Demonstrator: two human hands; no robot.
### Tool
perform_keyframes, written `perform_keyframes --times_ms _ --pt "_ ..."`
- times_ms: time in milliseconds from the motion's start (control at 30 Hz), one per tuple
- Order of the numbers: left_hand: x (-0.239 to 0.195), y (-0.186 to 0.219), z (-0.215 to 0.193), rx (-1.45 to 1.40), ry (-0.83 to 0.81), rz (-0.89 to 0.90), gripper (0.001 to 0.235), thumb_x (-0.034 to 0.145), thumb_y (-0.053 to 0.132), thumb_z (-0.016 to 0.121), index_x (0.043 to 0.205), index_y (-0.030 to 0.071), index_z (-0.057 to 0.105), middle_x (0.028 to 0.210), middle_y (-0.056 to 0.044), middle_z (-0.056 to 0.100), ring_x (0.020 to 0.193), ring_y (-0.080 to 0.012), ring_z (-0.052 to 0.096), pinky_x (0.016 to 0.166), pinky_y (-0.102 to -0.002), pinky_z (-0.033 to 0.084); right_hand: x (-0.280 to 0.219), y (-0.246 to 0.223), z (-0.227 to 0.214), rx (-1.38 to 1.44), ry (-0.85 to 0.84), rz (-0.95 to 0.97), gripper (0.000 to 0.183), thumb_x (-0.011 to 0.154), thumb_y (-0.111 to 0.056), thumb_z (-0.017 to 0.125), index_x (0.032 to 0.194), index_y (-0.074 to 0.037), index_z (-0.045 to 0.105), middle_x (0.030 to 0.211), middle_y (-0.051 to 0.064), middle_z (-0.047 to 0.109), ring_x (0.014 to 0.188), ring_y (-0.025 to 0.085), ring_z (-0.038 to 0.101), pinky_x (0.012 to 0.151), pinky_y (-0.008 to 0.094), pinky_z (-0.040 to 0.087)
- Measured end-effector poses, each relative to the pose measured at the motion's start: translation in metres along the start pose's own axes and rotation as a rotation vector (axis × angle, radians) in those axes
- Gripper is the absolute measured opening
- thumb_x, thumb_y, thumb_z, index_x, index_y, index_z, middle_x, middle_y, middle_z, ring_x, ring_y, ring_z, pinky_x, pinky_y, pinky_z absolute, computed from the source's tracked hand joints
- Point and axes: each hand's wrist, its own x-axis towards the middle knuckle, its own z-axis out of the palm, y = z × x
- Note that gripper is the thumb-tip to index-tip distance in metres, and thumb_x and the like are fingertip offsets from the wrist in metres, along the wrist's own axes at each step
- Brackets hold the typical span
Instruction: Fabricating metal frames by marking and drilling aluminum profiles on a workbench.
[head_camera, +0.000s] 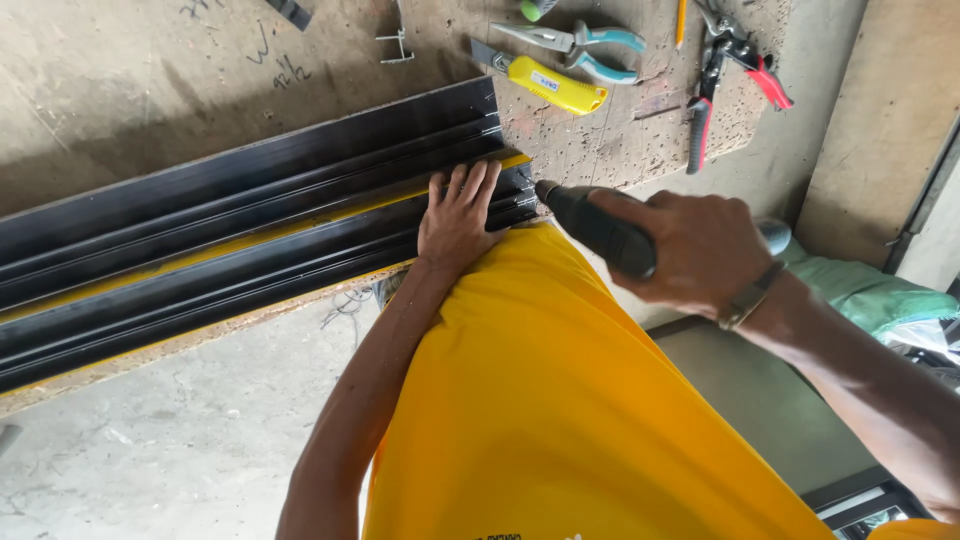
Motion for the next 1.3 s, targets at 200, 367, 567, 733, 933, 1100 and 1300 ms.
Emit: perform_keyframes --times_ms 200,367,567,733,933,1100,1300 --pt "-0.003 0.000 0.001 -0.016 0.001 -0.003 0.102 0.064 0.055 0.090 0.148 0.014 0.049 0.135 -0.005 0.052 0.126 -0.0240 0.050 0.108 -0.047 0.037 -0.032 -0.008 0.026 0.031 0.075 0.002 0.092 0.068 -0.066 0.063 0.155 -0.048 0.039 0.104 0.010 0.072 0.091 0.040 0.076 0.073 0.057 0.060" --pt "-0.003 0.000 0.005 -0.032 -0.006 -0.002 0.099 0.067 0.055 0.088 0.148 0.013 0.049 0.135 -0.006 0.052 0.127 -0.0251 0.050 0.107 -0.047 0.038 -0.019 -0.028 0.021 -0.152 0.114 -0.047 0.071 0.084 -0.053 0.057 0.153 -0.045 0.042 0.097 0.008 0.070 0.091 0.035 0.076 0.071 0.049 0.061" --pt "0.000 0.001 0.007 -0.041 -0.009 -0.020 0.096 0.071 0.055 0.086 0.149 0.013 0.049 0.137 -0.005 0.053 0.128 -0.0251 0.050 0.108 -0.048 0.037 -0.002 0.009 0.001 0.065 -0.036 0.042 0.079 0.077 -0.055 0.066 0.153 -0.045 0.046 0.092 0.010 0.076 0.090 0.040 0.076 0.073 0.056 0.061" --pt "-0.004 0.000 0.007 -0.055 -0.016 -0.031 0.096 0.071 0.054 0.086 0.150 0.014 0.048 0.137 -0.005 0.053 0.128 -0.0257 0.051 0.109 -0.049 0.037 -0.025 -0.017 0.018 -0.062 0.075 -0.025 0.084 0.072 -0.058 0.066 0.152 -0.045 0.043 0.094 0.007 0.071 0.087 0.037 0.077 0.067 0.054 0.061" --pt "-0.001 -0.001 0.005 -0.002 -0.023 -0.011 0.095 0.073 0.058 0.085 0.149 0.014 0.049 0.135 -0.005 0.053 0.127 -0.0241 0.050 0.108 -0.047 0.037 0.000 -0.019 0.017 -0.189 0.083 -0.089 0.062 0.087 -0.052 0.054 0.148 -0.045 0.046 0.094 0.008 0.073 0.093 0.034 0.077 0.073 0.049 0.062" --pt "-0.004 -0.001 0.012 0.007 -0.020 -0.009 0.099 0.070 0.061 0.084 0.150 0.016 0.048 0.137 -0.005 0.052 0.128 -0.0240 0.050 0.108 -0.047 0.038 0.001 -0.008 0.009 -0.039 -0.058 0.073 0.076 0.079 -0.068 0.057 0.151 -0.054 0.039 0.088 0.008 0.075 0.089 0.039 0.077 0.078 0.056 0.061" --pt "-0.002 0.000 0.006 -0.001 0.033 0.010 0.100 0.067 0.058 0.088 0.148 0.013 0.050 0.136 -0.007 0.054 0.126 -0.0261 0.053 0.107 -0.048 0.040 0.035 0.021 -0.006 0.214 -0.061 0.190 0.068 0.074 -0.062 0.072 0.141 -0.052 0.059 0.094 0.016 0.078 0.096 0.043 0.075 0.081 0.056 0.059"
